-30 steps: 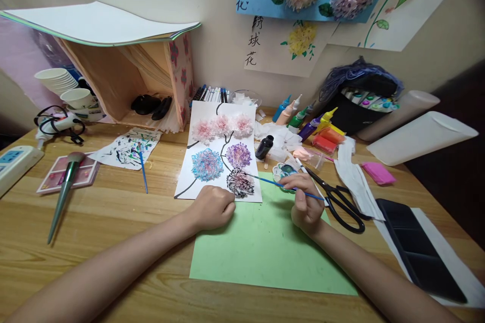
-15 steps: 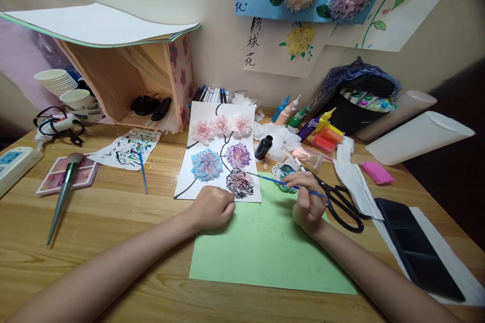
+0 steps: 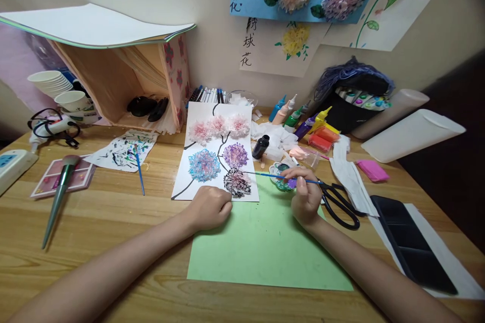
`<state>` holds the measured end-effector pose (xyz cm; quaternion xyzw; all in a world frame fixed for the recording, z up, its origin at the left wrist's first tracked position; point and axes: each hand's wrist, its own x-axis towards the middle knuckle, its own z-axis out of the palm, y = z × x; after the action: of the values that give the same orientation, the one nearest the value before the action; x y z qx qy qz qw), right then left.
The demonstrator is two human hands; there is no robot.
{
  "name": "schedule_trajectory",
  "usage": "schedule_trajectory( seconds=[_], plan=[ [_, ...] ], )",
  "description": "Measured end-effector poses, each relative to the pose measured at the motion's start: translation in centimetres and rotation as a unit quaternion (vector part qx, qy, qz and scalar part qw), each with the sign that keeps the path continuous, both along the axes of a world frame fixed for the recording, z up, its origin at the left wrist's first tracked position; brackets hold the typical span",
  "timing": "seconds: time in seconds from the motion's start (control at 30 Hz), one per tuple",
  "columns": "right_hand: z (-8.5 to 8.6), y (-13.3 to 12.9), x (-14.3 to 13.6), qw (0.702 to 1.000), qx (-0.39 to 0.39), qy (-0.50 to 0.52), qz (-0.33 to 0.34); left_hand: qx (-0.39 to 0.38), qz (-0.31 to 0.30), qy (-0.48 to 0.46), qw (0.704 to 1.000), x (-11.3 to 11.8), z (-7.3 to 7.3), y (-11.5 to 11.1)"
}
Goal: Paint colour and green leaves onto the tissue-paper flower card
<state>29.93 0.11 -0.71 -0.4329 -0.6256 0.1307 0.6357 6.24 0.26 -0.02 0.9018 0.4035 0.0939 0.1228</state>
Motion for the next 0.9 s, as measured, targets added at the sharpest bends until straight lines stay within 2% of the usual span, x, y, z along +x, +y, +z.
schedule_trajectory(
  seconds=[0.17,0.33,0.47,0.57,0.7,0.8,0.9],
  plan=[
    [-0.1,0.1,0.0,0.998,-0.021,0.065,-0.007,-0.001,0.003,0.005,1.000,0.0,0.0,0.0],
    [-0.2,0.1,-0.1,0.998,-0.040,0.042,0.018,-0.004,-0.001,0.009,1.000,0.0,0.0,0.1],
    [0.1,0.4,0.2,0.998,-0.032,0.050,-0.001,-0.002,-0.001,0.007,1.000,0.0,0.0,0.1],
    [1.7,1.4,1.0,0.996,0.035,0.082,-0.028,-0.005,0.000,0.004,1.000,-0.1,0.0,0.0],
    [5.4,3.3,2.1,0.991,0.087,0.083,-0.061,-0.007,0.000,0.003,1.000,-0.2,-0.1,0.0],
    [7.5,4.2,2.4,0.991,0.091,-0.004,-0.099,-0.005,-0.002,0.003,1.000,-0.2,-0.2,0.1],
    [7.9,4.3,2.2,0.982,0.100,-0.111,-0.119,0.002,0.000,0.000,1.000,-0.2,-0.2,0.1]
  ],
)
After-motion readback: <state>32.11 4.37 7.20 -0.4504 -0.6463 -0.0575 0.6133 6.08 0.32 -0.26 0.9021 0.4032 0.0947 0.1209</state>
